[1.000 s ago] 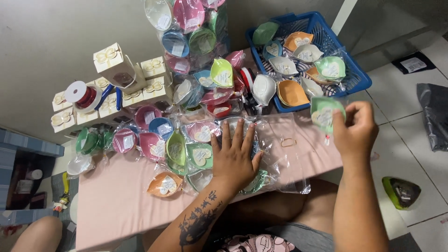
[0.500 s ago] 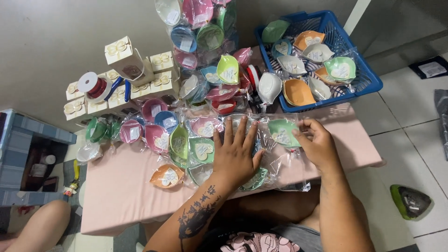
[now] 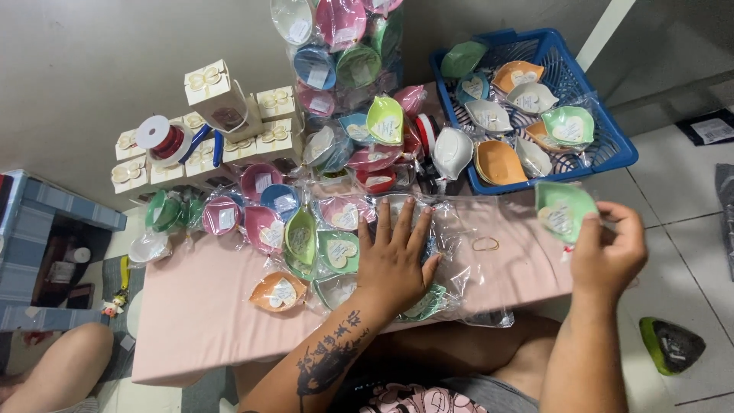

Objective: The person is picking up small, colorful leaf-shaped plastic containers from a table and a basket and placing them into a clear plastic bag.

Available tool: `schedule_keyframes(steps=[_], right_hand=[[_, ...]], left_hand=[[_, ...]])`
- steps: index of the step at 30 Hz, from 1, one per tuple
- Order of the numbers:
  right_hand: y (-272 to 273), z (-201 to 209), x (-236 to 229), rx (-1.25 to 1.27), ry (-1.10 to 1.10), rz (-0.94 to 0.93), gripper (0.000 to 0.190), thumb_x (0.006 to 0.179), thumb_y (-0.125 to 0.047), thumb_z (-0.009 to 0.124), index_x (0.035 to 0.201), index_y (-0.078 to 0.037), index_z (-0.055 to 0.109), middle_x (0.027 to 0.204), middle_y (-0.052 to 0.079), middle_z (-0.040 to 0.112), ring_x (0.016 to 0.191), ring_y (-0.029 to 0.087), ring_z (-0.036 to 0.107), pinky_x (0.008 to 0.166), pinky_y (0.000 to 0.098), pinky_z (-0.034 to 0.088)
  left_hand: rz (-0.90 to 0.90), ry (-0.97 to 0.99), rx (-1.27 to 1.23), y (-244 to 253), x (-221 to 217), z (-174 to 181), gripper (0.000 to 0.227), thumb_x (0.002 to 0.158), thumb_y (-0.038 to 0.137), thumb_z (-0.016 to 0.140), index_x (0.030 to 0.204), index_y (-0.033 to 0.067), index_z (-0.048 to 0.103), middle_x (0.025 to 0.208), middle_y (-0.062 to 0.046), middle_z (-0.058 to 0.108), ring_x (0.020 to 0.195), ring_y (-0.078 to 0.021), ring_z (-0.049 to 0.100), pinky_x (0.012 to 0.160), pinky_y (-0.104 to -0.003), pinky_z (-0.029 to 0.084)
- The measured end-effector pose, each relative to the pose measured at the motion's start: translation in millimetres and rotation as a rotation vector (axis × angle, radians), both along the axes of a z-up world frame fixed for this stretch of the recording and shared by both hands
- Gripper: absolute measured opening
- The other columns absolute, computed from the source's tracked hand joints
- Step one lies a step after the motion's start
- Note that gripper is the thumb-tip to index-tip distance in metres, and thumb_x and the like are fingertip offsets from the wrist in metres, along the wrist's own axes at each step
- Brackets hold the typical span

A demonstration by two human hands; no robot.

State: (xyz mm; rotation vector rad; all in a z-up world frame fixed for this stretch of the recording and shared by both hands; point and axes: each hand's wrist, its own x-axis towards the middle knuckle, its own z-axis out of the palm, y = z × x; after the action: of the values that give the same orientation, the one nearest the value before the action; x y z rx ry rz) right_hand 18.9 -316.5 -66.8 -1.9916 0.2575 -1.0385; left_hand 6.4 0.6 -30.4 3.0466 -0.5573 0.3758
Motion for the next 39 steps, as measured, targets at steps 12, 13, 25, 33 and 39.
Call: schedule_keyframes(steps=[12,13,25,33,39], right_hand=[[12.5,85.7,41.1,-0.49,0.111,0.061,0.039,0.112,-0.012,0.073,0.148,0.004,0.067,0.128,0.02,0.067,0.096,0.033,0.062,0.075,0.0458,0.053],[21.6,81.3,28.5,-0.492,0.106,0.068,0.039,0.112,-0.012,0.073,0.148,0.004,0.067,0.128,0.02,0.067,0.096,0.033,0.062,0.075,0.0458,0.053],[53.0,11.4,-65.2,-0.147,0.068,0.366,0.025,0.128,0.002,0.055,0.144,0.019,0.063,0.127,0.031,0.068,0.09,0.033,0.069,0.084,0.0375,0.052],[6.7,-40.2,-72.6,-0.053,0.101,0.343,0.03,0.14,-0.005,0.041,0.156,0.016,0.055,0.138,0.03,0.061,0.102,0.03,0.063,0.085,0.0309,0.038],[10.5,-53.4,-63.0,-0.177,0.076,0.379,0.033,0.146,-0.006,0.036,0.16,0.019,0.053,0.143,0.033,0.06,0.107,0.034,0.062,0.114,0.0431,0.044]], left_hand=[[0.037,0.367,-0.003,-4.0,0.9,39.6,0.078,0.102,0.067,0.011,0.169,0.0261,0.006,0.177,-0.007,0.006,0.161,-0.0434,0.001,0.122,-0.069,0.005],[0.045,0.363,-0.006,-2.8,0.2,48.8,0.078,0.102,0.067,0.011,0.169,0.0261,0.006,0.177,-0.007,0.006,0.161,-0.0434,0.001,0.122,-0.069,0.005],[-0.289,0.466,-0.848,64.4,-23.8,76.2,0.072,0.107,0.056,0.023,0.169,0.0193,0.014,0.181,-0.011,0.002,0.167,-0.0387,-0.012,0.125,-0.07,-0.001],[-0.053,-0.323,-0.926,218.7,-49.1,37.6,0.025,0.102,0.006,0.056,0.123,0.0003,0.069,0.125,-0.019,0.066,0.122,-0.0318,0.061,0.11,-0.043,0.054],[0.581,-0.266,-0.507,368.1,-29.4,21.9,0.059,0.095,0.034,0.077,0.147,0.0155,0.054,0.155,-0.017,0.041,0.146,-0.0411,0.033,0.113,-0.065,0.038]])
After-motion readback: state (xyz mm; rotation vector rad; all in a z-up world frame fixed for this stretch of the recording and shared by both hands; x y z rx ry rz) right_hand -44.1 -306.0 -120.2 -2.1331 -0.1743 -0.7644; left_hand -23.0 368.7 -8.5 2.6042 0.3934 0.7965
